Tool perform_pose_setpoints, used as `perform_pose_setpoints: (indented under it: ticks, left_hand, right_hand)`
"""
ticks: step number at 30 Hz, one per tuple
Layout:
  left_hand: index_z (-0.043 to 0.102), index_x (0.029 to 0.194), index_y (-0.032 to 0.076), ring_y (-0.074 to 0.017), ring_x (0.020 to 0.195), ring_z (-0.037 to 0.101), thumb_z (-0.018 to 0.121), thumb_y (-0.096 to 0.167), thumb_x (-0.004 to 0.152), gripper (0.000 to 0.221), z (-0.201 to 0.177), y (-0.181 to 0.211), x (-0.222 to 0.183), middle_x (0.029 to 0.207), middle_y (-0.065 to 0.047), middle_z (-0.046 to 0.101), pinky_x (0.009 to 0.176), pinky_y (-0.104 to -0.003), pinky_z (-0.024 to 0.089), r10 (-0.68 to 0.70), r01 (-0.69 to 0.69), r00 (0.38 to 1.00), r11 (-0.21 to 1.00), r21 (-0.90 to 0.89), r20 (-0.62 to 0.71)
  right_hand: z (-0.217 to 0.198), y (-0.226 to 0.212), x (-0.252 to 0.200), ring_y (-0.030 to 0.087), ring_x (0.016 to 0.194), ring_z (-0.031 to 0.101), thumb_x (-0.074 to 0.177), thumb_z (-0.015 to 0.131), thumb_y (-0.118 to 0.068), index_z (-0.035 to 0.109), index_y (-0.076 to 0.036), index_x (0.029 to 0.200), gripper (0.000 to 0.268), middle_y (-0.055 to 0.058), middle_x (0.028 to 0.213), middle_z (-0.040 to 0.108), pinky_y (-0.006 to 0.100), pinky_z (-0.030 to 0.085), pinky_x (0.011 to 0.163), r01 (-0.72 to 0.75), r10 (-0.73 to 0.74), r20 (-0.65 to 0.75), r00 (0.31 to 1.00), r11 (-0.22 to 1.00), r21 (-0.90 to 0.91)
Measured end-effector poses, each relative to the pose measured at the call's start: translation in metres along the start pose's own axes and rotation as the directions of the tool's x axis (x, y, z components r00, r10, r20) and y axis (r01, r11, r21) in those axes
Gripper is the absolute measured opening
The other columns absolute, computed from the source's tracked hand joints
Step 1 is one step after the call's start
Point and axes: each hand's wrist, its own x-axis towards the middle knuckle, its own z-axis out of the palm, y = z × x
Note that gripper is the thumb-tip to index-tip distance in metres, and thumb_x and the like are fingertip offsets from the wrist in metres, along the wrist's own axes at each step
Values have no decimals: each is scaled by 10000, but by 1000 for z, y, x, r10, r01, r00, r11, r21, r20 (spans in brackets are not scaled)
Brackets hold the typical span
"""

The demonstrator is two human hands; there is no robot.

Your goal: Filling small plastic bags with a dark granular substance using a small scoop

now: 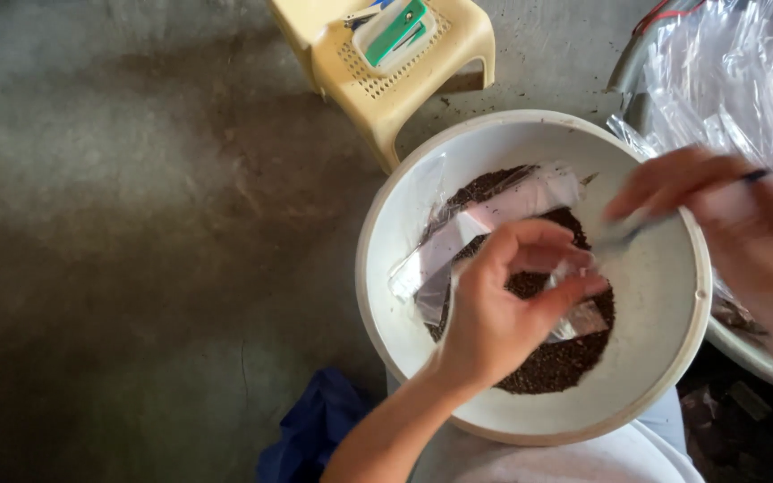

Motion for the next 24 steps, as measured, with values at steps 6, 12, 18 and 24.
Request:
perform_pose_setpoints:
  ticks: [6,12,18,24]
  left_hand:
    - [625,1122,153,-105,921,690,758,206,969,209,-12,70,12,1052,-13,716,936,-249,604,400,-388,913,912,134,-83]
    - [615,1116,183,-131,967,688,767,263,945,243,-9,44,17,1028,46,691,1003,-294,551,389,-393,918,863,317,78]
    - [608,1092,186,-46,572,401,433,381,1136,265,-37,-24,27,777,50,530,484,-198,319,0,22,899,999,-45,438]
    - [664,889,11,-242,677,554,529,82,1029,206,-39,-15,50,745,-91,623,644,-386,424,561,-388,825,657,647,-75]
  right_hand:
    - [51,58,-10,165,912,723,893,690,-326,640,-272,1247,362,-50,1065,738,355,527,671,-211,239,-51,970,713,-669]
    - [19,56,-21,116,912,558,954,620,-259,562,-45,1204,334,33,1047,528,262,455,788,-99,71,-101,992,947,-305]
    - [-28,55,-15,136,758,506,1166,668,-179,484,-132,1146,191,47,1097,605,260,468,717,-57,122,-592,797,990,128]
    - [38,32,-23,240,1192,724,947,552,-90,716,-70,1216,316,110,1265,748,383,527,1074,206,-162,147,976,905,-372]
